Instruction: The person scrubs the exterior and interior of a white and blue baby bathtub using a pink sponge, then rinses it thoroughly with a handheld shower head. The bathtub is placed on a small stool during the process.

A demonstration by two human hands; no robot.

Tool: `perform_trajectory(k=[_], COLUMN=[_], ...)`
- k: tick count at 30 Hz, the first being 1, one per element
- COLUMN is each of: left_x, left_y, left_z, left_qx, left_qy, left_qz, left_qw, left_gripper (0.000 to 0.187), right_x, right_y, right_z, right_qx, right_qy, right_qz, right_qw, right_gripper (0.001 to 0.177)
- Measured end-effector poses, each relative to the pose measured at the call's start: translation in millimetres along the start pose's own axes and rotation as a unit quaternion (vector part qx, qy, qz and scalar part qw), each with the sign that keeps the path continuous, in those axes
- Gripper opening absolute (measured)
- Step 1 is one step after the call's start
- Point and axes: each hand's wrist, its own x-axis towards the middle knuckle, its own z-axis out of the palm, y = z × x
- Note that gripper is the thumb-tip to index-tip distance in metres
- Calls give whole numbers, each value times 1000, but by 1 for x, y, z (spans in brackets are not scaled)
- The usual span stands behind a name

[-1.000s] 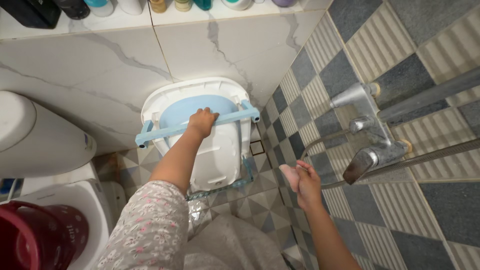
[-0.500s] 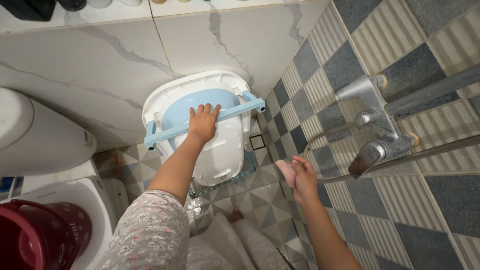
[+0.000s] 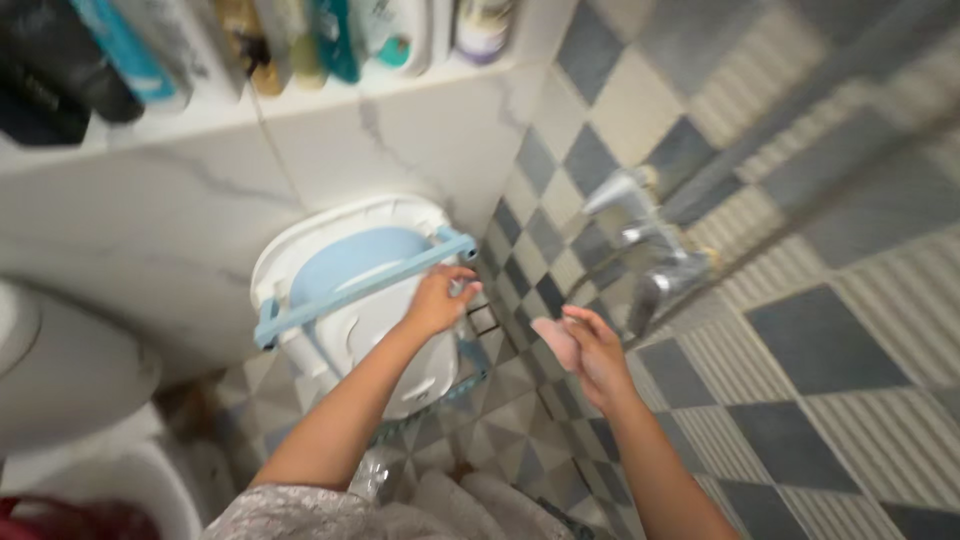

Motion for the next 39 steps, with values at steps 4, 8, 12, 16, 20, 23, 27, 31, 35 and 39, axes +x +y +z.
perform_trajectory(k=[4, 8, 12, 16, 20, 23, 27, 31, 35, 39], left_x=[33, 34, 15, -6, -31, -38, -51, -60, -60, -66], left_y=[124, 212, 206, 146, 93, 70, 48, 36, 23, 17], left_z=[-15, -59, -49, -23, -24, -34, -46, -56, -63, -69], left_qx=[-214, -247, -268, -292, -335, -299, -273, -250, -252, -236], left_qy=[-309, -323, -278, -206, -140, -116, -97, -97, -106, -125], left_qz=[-144, -172, -159, -249, -314, -340, -370, -367, -372, -417], left_qw=[916, 897, 909, 900, 877, 884, 883, 891, 887, 869], left_gripper=[55, 54, 48, 38, 33, 31, 30, 31, 32, 31], right_x=[-8, -24, -31, -4, 60, 119, 164, 187, 197, 172], right_y=[-80, -132, -100, -43, -42, -77, -92, -77, -64, -52], right_z=[27, 44, 52, 42, 30, 26, 30, 4, -10, -11], right_qx=[-8, -3, -59, -81, -73, -4, 81, 146, 323, 487], right_qy=[-60, -81, -69, -49, 183, 280, 379, 302, 137, -91], right_qz=[-146, -222, -205, -82, 74, 78, 108, 84, 37, -67], right_qw=[987, 972, 974, 992, 978, 957, 916, 938, 936, 866], right_gripper=[28, 28, 29, 36, 52, 59, 37, 29, 22, 21])
